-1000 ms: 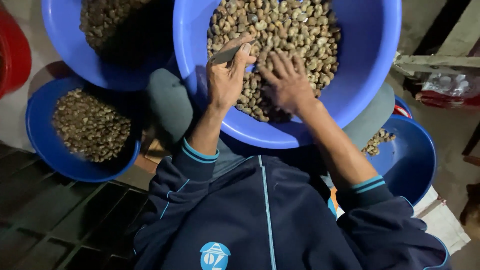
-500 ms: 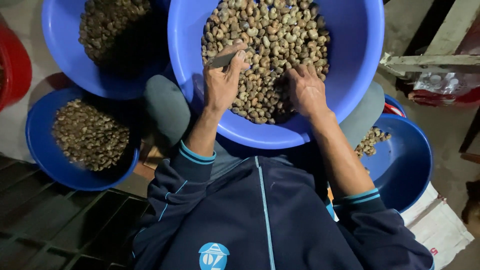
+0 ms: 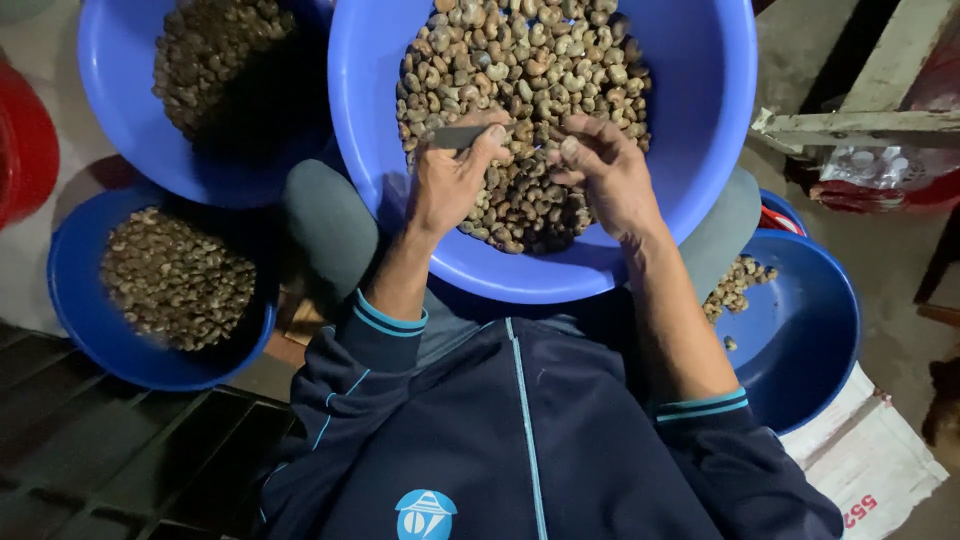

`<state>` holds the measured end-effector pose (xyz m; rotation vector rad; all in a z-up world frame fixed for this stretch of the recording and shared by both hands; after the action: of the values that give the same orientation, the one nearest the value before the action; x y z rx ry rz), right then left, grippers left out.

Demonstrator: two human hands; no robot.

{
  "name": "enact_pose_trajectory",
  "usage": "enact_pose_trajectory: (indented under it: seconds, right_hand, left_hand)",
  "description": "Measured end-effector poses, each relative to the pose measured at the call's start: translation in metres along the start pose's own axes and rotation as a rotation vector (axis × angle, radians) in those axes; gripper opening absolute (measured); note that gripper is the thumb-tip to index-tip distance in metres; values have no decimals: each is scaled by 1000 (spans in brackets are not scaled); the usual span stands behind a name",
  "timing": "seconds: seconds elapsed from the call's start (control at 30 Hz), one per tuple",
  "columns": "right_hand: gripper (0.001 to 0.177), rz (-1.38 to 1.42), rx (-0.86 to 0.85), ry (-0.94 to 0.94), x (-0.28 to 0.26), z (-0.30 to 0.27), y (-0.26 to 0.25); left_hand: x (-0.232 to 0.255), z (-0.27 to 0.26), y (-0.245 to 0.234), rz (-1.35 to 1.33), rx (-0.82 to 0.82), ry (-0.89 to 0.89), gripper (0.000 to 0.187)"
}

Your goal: Sorting and cleaning nuts by hand using a small scraping tool

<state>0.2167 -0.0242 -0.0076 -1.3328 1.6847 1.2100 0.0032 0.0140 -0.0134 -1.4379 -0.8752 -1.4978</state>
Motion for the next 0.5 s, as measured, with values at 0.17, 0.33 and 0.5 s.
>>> enact_pose_trajectory:
  seconds: [0.17, 0.33, 0.5]
  right_hand:
    - [36, 59, -121, -7, -6, -4, 20]
    - [36, 25, -189, -23, 8, -4, 17]
    - [33, 26, -211, -1, 10, -9, 15]
  left_hand:
    - [-8, -4, 4, -123, -78, 104, 24]
    - [2, -2, 4, -101, -153, 116, 19]
    - [-1, 0, 6, -128, -217, 180, 21]
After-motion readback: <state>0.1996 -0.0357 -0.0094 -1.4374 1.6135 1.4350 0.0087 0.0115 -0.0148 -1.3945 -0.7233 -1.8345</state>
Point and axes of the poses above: each hand's wrist, its own z-axis towards the middle knuckle, its own y-axis out of the palm, x = y × z, the point moved 1 cm from there along z, towards the middle knuckle, and after that the axes turned 11 degrees about -x, right-handed, at the moved point
